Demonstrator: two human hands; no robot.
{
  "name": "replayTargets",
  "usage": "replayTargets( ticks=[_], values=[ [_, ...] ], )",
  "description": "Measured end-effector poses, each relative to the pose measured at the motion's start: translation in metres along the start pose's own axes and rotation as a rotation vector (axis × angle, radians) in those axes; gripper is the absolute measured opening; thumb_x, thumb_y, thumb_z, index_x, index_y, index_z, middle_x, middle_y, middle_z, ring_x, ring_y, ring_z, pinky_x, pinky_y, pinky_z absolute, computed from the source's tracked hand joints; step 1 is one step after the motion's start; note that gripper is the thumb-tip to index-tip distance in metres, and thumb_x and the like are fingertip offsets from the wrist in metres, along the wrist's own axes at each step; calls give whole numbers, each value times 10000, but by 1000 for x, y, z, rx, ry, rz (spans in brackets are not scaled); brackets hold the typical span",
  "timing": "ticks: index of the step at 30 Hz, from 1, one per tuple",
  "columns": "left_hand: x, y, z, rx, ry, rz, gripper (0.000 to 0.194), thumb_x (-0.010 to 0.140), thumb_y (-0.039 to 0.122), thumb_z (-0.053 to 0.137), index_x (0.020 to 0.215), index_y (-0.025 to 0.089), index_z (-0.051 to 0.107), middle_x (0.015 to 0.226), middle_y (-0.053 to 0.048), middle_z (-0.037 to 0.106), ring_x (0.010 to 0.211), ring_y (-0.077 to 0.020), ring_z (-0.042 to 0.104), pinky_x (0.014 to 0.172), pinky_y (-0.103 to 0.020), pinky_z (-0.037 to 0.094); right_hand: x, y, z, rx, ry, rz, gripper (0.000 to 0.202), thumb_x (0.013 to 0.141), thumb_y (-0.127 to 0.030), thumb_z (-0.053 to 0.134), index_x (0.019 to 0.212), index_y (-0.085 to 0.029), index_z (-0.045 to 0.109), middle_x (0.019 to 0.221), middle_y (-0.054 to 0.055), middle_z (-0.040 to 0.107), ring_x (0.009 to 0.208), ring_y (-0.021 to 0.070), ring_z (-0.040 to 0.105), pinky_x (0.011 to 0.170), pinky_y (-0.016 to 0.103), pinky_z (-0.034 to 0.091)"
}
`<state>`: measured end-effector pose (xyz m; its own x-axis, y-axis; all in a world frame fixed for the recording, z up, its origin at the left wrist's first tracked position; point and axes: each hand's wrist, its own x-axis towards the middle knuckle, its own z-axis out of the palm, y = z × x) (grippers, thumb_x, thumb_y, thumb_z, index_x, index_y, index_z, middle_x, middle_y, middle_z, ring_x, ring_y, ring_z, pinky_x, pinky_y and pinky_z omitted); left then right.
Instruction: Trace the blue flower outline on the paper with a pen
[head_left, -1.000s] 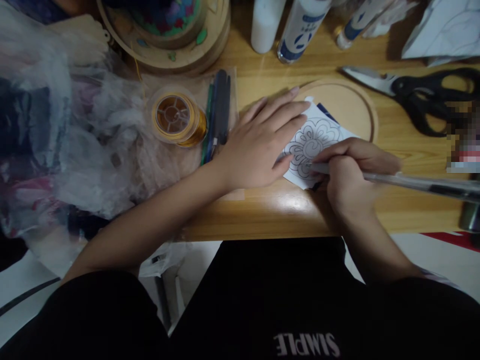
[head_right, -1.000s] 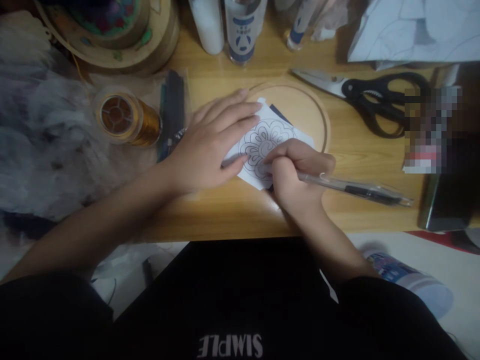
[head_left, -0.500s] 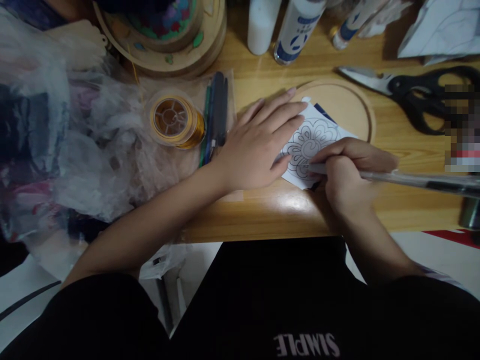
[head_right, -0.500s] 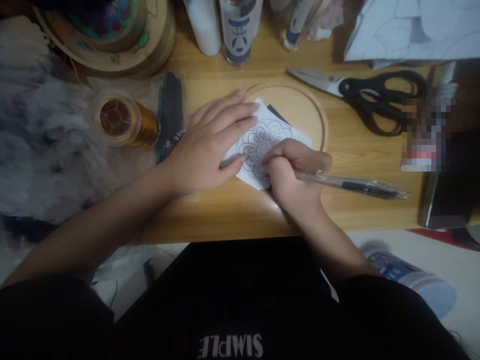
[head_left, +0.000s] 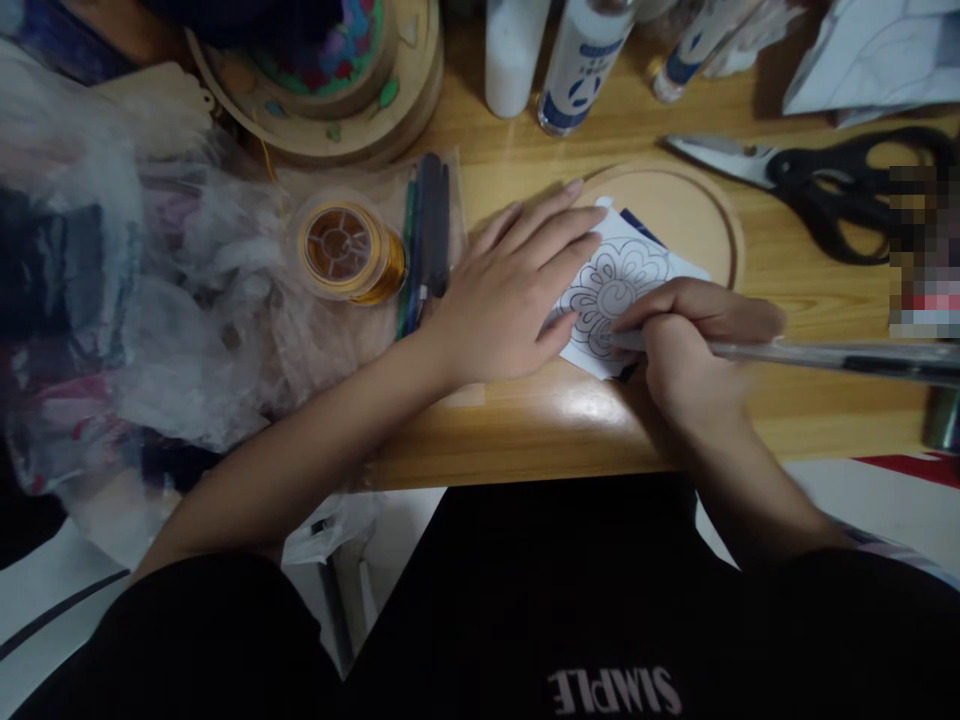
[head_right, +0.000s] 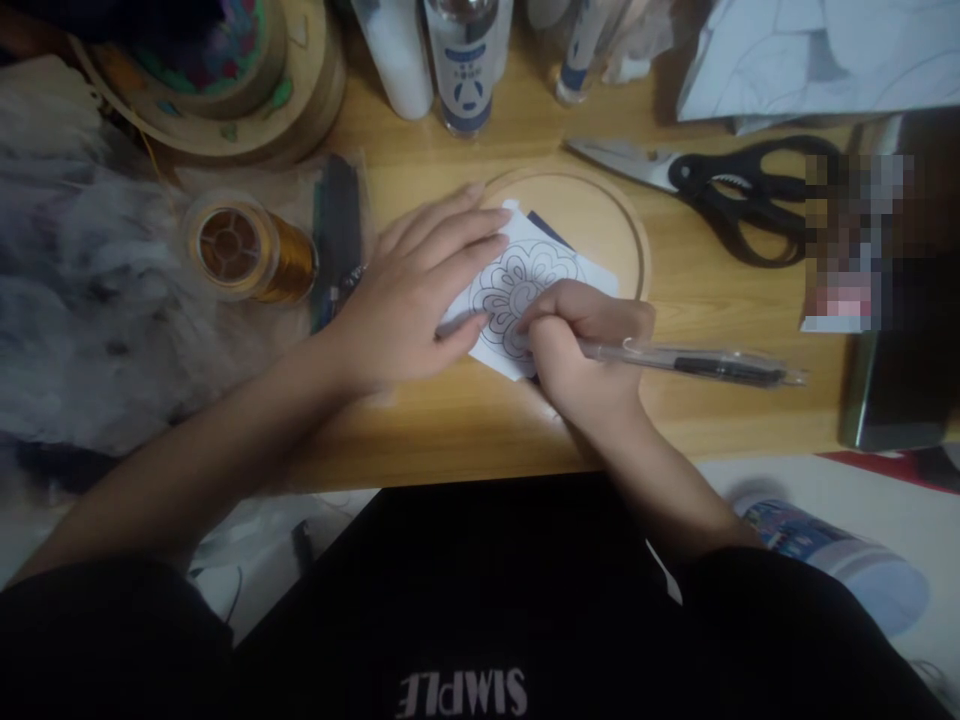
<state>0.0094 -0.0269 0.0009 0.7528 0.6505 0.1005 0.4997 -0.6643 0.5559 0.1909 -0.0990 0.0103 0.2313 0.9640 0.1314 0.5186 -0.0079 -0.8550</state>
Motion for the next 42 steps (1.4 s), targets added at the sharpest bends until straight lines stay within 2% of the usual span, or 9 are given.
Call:
replayTargets(
  ticks=[2, 7, 11, 16, 22, 25, 32, 37, 42],
  values=[
    [0, 0, 0, -3, 6, 4, 557, 884, 218, 555, 1441, 210, 547, 1594, -66, 486, 1541, -329, 359, 1264, -548, 279, 0, 0, 0, 34, -9, 2, 246, 663, -116, 496, 582, -237, 695, 506, -47, 622, 466, 117, 541, 479, 259, 436],
    [0, -1, 0, -7, -9, 2, 545, 907, 220, 538, 1447, 150, 541, 1596, -119, 473, 1553, -344, 331, 1282, -535, 258, 1, 1, 0, 40, 12, 20, 248, 677, -121, 493, 594, -223, 703, 526, -45, 641, 477, 112, 549, 500, 265, 458],
    [0, -1, 0, -6, -2, 8, 547, 900, 219, 554, 1447, 195, 534, 1606, -84, 468, 1555, -334, 334, 1276, -544, 266, 2, -2, 0, 41, -19, 13, 236, 665, -119, 499, 569, -224, 687, 501, -41, 619, 462, 114, 532, 485, 267, 437],
    [-1, -2, 0, 8, -2, 16, 542, 902, 225, 565, 1441, 180, 528, 1610, -101, 461, 1551, -340, 341, 1279, -543, 268, 2, -3, -1, 55, -37, 77, 251, 686, -76, 507, 543, -238, 635, 485, -38, 583, 449, 132, 525, 475, 283, 424],
    [-1, -3, 1, 14, 6, 27, 547, 891, 219, 556, 1437, 195, 532, 1604, -87, 471, 1543, -342, 358, 1269, -555, 284, 1, -1, -1, 43, -60, 55, 271, 692, -57, 514, 585, -253, 669, 530, -39, 614, 488, 140, 562, 523, 299, 462],
    [-1, -3, 2, 20, 17, 29, 547, 883, 224, 549, 1430, 207, 537, 1598, -75, 479, 1545, -335, 358, 1264, -555, 290, 2, -2, -1, 81, -67, 101, 276, 685, -57, 505, 563, -255, 653, 516, -33, 603, 481, 146, 557, 504, 300, 450],
    [-2, -7, 3, 46, 16, 68, 542, 901, 268, 536, 1436, 188, 508, 1604, -94, 470, 1557, -324, 332, 1267, -534, 271, 10, -4, 1, 265, 32, 220, 291, 731, -77, 478, 541, -241, 624, 431, -33, 507, 341, 118, 404, 398, 284, 333],
    [-4, -9, 5, 59, 50, 96, 577, 904, 339, 605, 1449, 207, 468, 1600, -107, 467, 1553, -336, 335, 1265, -533, 268, 7, -4, -2, 225, -101, 140, 242, 680, -90, 508, 549, -240, 645, 480, -35, 577, 425, 127, 492, 480, 290, 422],
    [-5, -8, 5, 78, 68, 107, 568, 902, 318, 605, 1433, 166, 473, 1577, -139, 488, 1534, -344, 368, 1257, -521, 290, 5, -6, -4, 154, -122, 111, 240, 698, -93, 518, 557, -236, 650, 512, -30, 606, 475, 133, 530, 544, 309, 461]
  ],
)
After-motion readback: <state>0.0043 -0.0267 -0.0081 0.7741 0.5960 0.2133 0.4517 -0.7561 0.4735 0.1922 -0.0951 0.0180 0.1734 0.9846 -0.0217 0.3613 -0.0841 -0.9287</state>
